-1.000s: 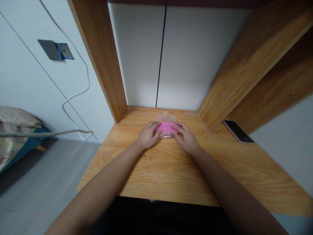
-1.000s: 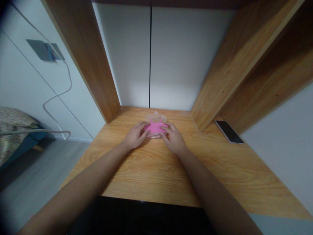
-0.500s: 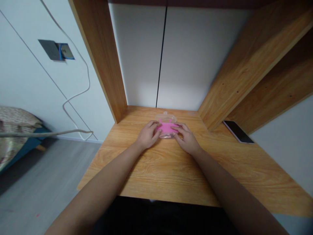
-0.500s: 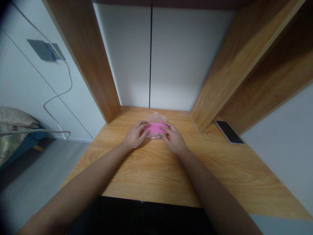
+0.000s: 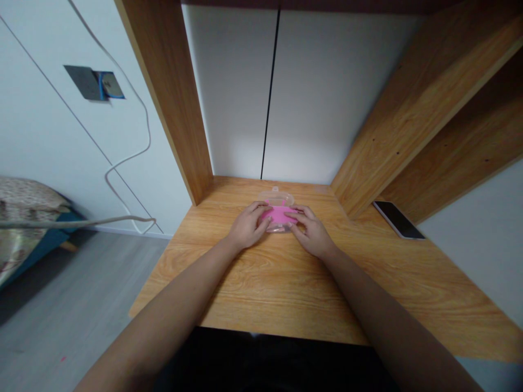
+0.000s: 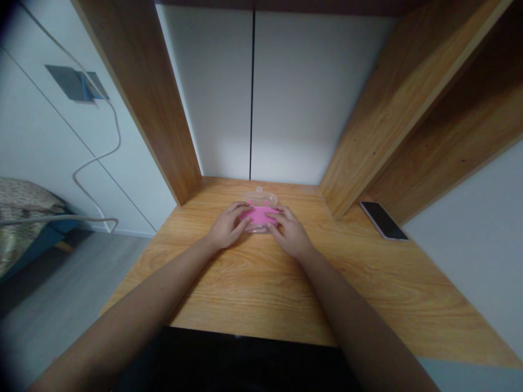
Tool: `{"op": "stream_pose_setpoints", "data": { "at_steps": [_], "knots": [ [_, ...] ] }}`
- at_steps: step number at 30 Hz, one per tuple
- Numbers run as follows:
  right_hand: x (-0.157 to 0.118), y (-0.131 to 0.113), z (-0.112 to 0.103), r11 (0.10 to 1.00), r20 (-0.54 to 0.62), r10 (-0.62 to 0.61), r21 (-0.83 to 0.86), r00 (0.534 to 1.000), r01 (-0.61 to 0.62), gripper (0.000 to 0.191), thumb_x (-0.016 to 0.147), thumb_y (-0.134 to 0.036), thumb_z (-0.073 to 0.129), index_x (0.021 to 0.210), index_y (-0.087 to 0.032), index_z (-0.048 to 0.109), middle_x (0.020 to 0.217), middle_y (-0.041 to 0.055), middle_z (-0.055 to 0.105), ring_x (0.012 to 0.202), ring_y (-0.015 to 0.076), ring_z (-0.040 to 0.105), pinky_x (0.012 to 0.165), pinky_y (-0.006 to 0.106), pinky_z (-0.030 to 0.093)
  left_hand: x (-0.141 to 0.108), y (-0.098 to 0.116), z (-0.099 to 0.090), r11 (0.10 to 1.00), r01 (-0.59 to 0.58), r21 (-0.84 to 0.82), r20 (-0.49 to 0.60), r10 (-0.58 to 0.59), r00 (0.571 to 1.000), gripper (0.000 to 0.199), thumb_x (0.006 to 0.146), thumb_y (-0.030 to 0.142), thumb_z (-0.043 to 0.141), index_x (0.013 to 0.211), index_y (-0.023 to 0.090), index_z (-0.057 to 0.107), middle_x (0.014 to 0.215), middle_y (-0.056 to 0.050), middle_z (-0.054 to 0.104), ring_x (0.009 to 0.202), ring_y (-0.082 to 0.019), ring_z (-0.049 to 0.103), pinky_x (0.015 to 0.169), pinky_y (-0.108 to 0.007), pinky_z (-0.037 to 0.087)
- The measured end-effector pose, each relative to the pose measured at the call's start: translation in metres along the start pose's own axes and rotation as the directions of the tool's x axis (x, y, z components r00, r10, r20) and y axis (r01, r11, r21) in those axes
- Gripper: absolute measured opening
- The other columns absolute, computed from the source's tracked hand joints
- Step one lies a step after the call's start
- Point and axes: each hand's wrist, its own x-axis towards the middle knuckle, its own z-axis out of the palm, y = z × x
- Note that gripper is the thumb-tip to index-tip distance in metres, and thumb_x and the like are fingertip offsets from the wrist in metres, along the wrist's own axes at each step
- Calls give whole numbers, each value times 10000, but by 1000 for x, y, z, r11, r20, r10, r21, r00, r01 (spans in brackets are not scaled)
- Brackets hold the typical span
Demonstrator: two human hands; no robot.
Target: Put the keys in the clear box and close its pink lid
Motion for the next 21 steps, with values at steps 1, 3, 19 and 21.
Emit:
{"op": "stream_pose_setpoints", "data": {
  "at_steps": [1, 3, 19, 21],
  "knots": [
    [0, 0, 0, 1000, 4, -6, 5, 1000, 6, 336, 955, -378, 552, 1242, -257, 679, 1314, 113, 547, 1260, 262, 540, 1114, 472, 440, 0, 1, 0, 1000, -2, 1, 0, 2, 1000, 344, 986, 331, 483, 1261, 173, 616, 1297, -130, 599, 1245, -247, 559, 1105, -423, 451],
    [0, -1, 0, 1000, 11, -15, 16, 1000, 15, 339, 954, -382, 553, 1245, -263, 678, 1315, 114, 546, 1254, 268, 544, 1112, 487, 441, 1, 2, -1, 1000, -7, -1, 5, 7, 1000, 343, 985, 333, 483, 1262, 178, 613, 1292, -129, 606, 1241, -250, 563, 1103, -432, 453],
    [-1, -2, 0, 999, 16, -32, 32, 999, 31, 332, 947, -377, 571, 1240, -265, 681, 1309, 111, 544, 1256, 265, 544, 1099, 480, 455, 1, 4, -4, 999, -36, -20, 30, 36, 999, 335, 986, 327, 490, 1254, 172, 619, 1257, -127, 637, 1212, -248, 581, 1088, -434, 462],
    [-1, -4, 0, 999, 19, -30, 33, 999, 29, 337, 951, -382, 563, 1246, -266, 677, 1312, 111, 542, 1261, 265, 541, 1100, 479, 455, 2, 4, -4, 999, -34, -21, 34, 34, 999, 339, 985, 328, 492, 1257, 168, 616, 1264, -128, 634, 1215, -248, 579, 1091, -432, 460]
  ]
}}
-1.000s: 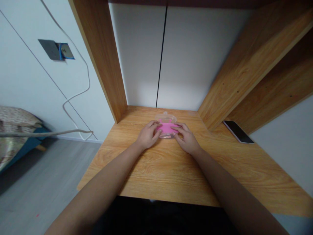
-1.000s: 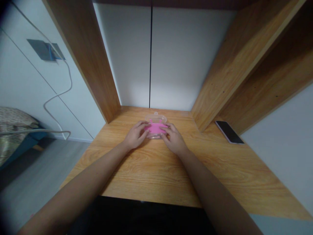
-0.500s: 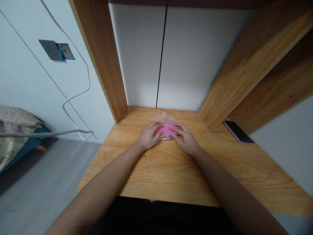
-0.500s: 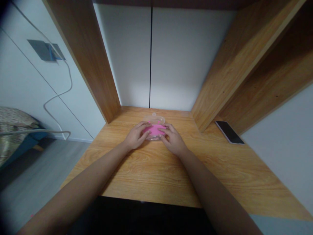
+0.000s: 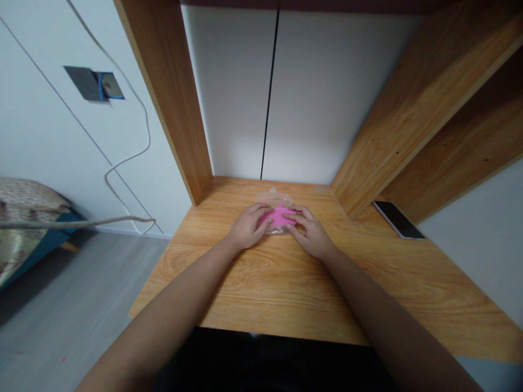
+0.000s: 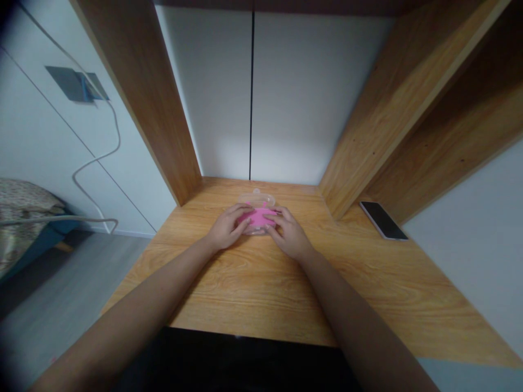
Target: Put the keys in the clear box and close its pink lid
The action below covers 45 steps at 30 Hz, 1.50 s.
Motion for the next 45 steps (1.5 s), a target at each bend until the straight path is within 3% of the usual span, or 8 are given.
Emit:
{"op": "stream_pose_setpoints", "data": {
  "at_steps": [17, 30, 45],
  "knots": [
    [-1, 1, 7, 1000, 123, -20, -2, 992, 20, 606, 954, -364, 562, 1525, -319, 364, 1592, 66, 355, 1470, 253, 341, 1217, 505, 303, -3, -8, 7, 999, 31, 45, 60, -33, 998, 481, 1009, 388, 424, 1401, 126, 522, 1460, -164, 528, 1387, -268, 472, 1178, -480, 384],
    [-1, 1, 9, 1000, 119, -27, 6, 993, 26, 607, 940, -339, 585, 1514, -309, 390, 1570, 90, 378, 1454, 269, 369, 1202, 508, 327, -4, -8, 10, 999, 44, 32, 98, -47, 994, 517, 1019, 398, 386, 1463, 140, 450, 1526, -158, 452, 1448, -268, 390, 1207, -482, 344],
    [-2, 4, 11, 1000, 134, -22, -18, 991, 24, 602, 967, -307, 533, 1538, -305, 342, 1582, 82, 364, 1462, 260, 357, 1211, 496, 321, -3, -4, 8, 991, 3, 131, 122, -19, 992, 523, 1025, 398, 354, 1454, 114, 448, 1521, -184, 449, 1433, -291, 410, 1187, -476, 363]
  ]
}}
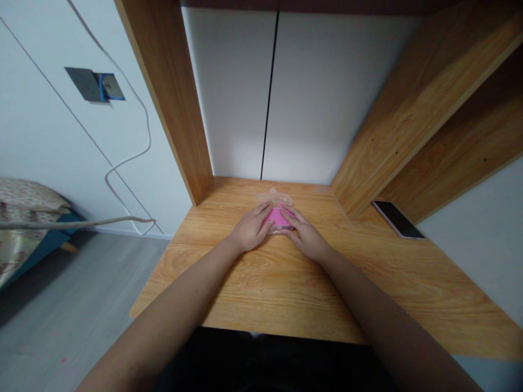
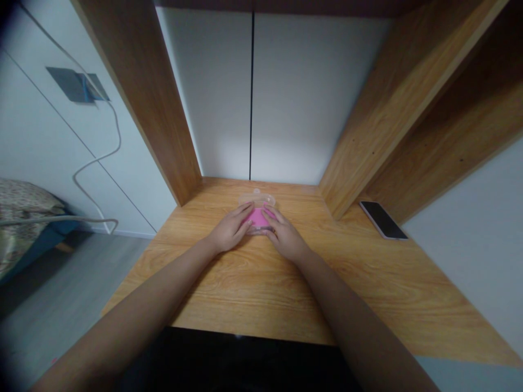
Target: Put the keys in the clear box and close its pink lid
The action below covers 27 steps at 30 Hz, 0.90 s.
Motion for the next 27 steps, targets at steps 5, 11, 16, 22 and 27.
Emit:
{"op": "stream_pose_setpoints", "data": {
  "at_steps": [5, 11, 16, 22, 27],
  "knots": [
    [1, -2, -1, 1000, -10, -6, 11, 1000, 6, 590, 966, -314, 532, 1531, -306, 359, 1586, 75, 360, 1457, 262, 366, 1204, 497, 334, -1, 1, -2, 999, 16, 37, 27, -17, 999, 598, 993, 485, 428, 1472, 127, 421, 1518, -185, 453, 1433, -311, 404, 1162, -497, 380],
    [1, -8, -5, 1000, -25, -23, 15, 999, 23, 623, 923, -310, 590, 1515, -289, 398, 1571, 88, 375, 1448, 286, 374, 1207, 504, 330, -2, 2, -2, 998, 27, 49, 58, -30, 998, 682, 952, 533, 498, 1481, 116, 396, 1526, -192, 434, 1437, -322, 389, 1166, -492, 373],
    [2, -10, -11, 999, -176, 11, 34, 984, -5, 585, 895, -158, 503, 1464, -293, 474, 1515, 75, 437, 1415, 266, 410, 1206, 490, 330, 0, 7, -1, 999, 44, -2, 12, -44, 999, 627, 959, 512, 491, 1468, 152, 416, 1471, -182, 474, 1345, -324, 487, 1113, -492, 427],
    [1, 12, -12, 977, -446, 211, 109, 870, -182, 442, 933, -228, 449, 1359, -245, 567, 1326, 100, 606, 1237, 262, 569, 1117, 505, 421, 2, 8, -6, 996, 90, -31, -60, -91, 994, 628, 950, 516, 517, 1483, 203, 404, 1424, -158, 496, 1281, -314, 528, 1078, -468, 446],
    [1, 35, -6, 893, -527, 440, 342, 727, -293, 453, 994, -486, 386, 1291, -221, 602, 1242, 119, 679, 1137, 251, 648, 1066, 499, 463, 3, 3, -6, 986, 165, -31, -121, -168, 978, 612, 948, 488, 536, 1473, 202, 405, 1419, -157, 498, 1277, -314, 525, 1066, -475, 444]
  ]
}}
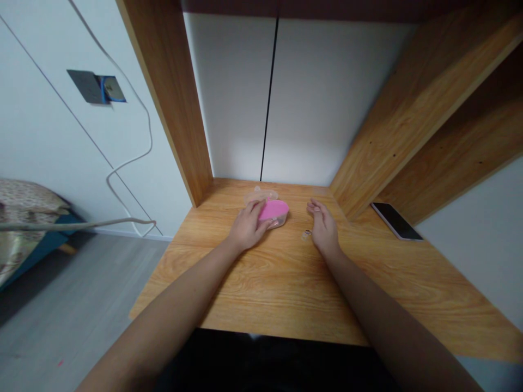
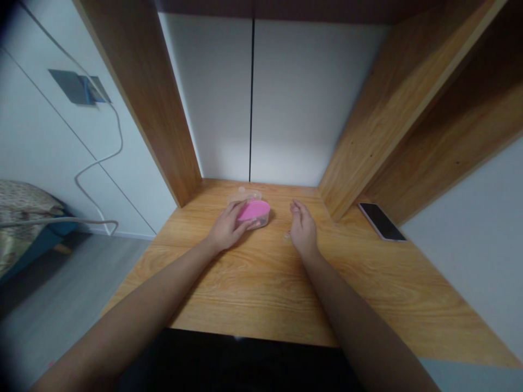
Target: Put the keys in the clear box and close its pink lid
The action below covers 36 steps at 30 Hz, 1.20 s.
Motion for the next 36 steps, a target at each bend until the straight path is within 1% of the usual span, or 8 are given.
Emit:
{"op": "stream_pose_setpoints", "data": {
  "at_steps": [5, 9, 15, 20, 26, 30, 33, 36],
  "knots": [
    [3, 11, 2, 987, -35, 134, 98, 990, -130, 569, 970, -617, 358, 1289, -206, 587, 1198, 141, 689, 1057, 249, 690, 996, 494, 517, 1, -3, 2, 1000, 15, -14, -12, -15, 1000, 610, 937, 477, 560, 1448, 179, 410, 1413, -172, 513, 1273, -317, 528, 1069, -499, 437],
    [2, 12, 3, 965, -16, 225, 141, 974, -221, 590, 952, -656, 350, 1293, -230, 574, 1234, 140, 671, 1048, 245, 694, 882, 435, 580, 0, -4, 4, 1000, 5, -22, -8, -6, 1000, 620, 928, 481, 575, 1446, 185, 406, 1410, -171, 522, 1275, -321, 530, 1059, -503, 444],
    [0, 7, 5, 922, 19, 321, 223, 947, -317, 517, 944, -632, 396, 1236, -255, 596, 1268, 120, 657, 1038, 243, 699, 735, 354, 608, -1, -5, 5, 1000, 7, -29, 3, -7, 1000, 660, 918, 490, 585, 1449, 153, 385, 1421, -179, 525, 1277, -333, 532, 1066, -509, 440],
    [3, 6, 3, 921, -51, 328, 240, 943, -308, 455, 946, -587, 421, 1170, -238, 610, 1211, 105, 679, 997, 214, 707, 726, 312, 598, 0, -4, 2, 1000, -6, -29, 1, 6, 1000, 643, 914, 486, 590, 1444, 175, 399, 1426, -177, 518, 1291, -337, 524, 1060, -517, 442],
    [8, 12, 0, 842, -49, 473, 320, 879, -435, 409, 945, -544, 391, 1086, -223, 601, 1147, 121, 693, 893, 219, 728, 659, 341, 617, 0, -5, 3, 1000, -7, -29, -1, 7, 1000, 659, 907, 493, 595, 1442, 162, 396, 1414, -182, 529, 1279, -337, 532, 1060, -521, 443],
    [6, 19, 3, 832, 12, 455, 351, 891, -430, 372, 942, -525, 403, 1073, -238, 599, 1155, 129, 694, 950, 261, 732, 705, 413, 636, -1, -6, 5, 999, -20, -41, -18, 20, 1000, 654, 904, 490, 599, 1436, 163, 403, 1416, -174, 532, 1277, -333, 535, 1068, -517, 440],
    [2, 24, 7, 875, 107, 340, 328, 934, -356, 388, 958, -536, 375, 1088, -244, 594, 1152, 134, 700, 1000, 273, 726, 737, 421, 641, -1, -6, 5, 999, -21, -39, -21, 20, 1000, 649, 904, 491, 598, 1433, 167, 406, 1421, -175, 527, 1288, -335, 530, 1069, -515, 442],
    [-1, 24, 9, 891, 172, 267, 331, 948, -311, 413, 962, -558, 370, 1081, -237, 601, 1137, 137, 702, 1035, 278, 717, 773, 430, 642, -1, -6, 5, 999, -17, -33, -13, 17, 1000, 650, 906, 487, 593, 1435, 159, 403, 1423, -177, 526, 1288, -336, 531, 1068, -515, 443]
  ]
}}
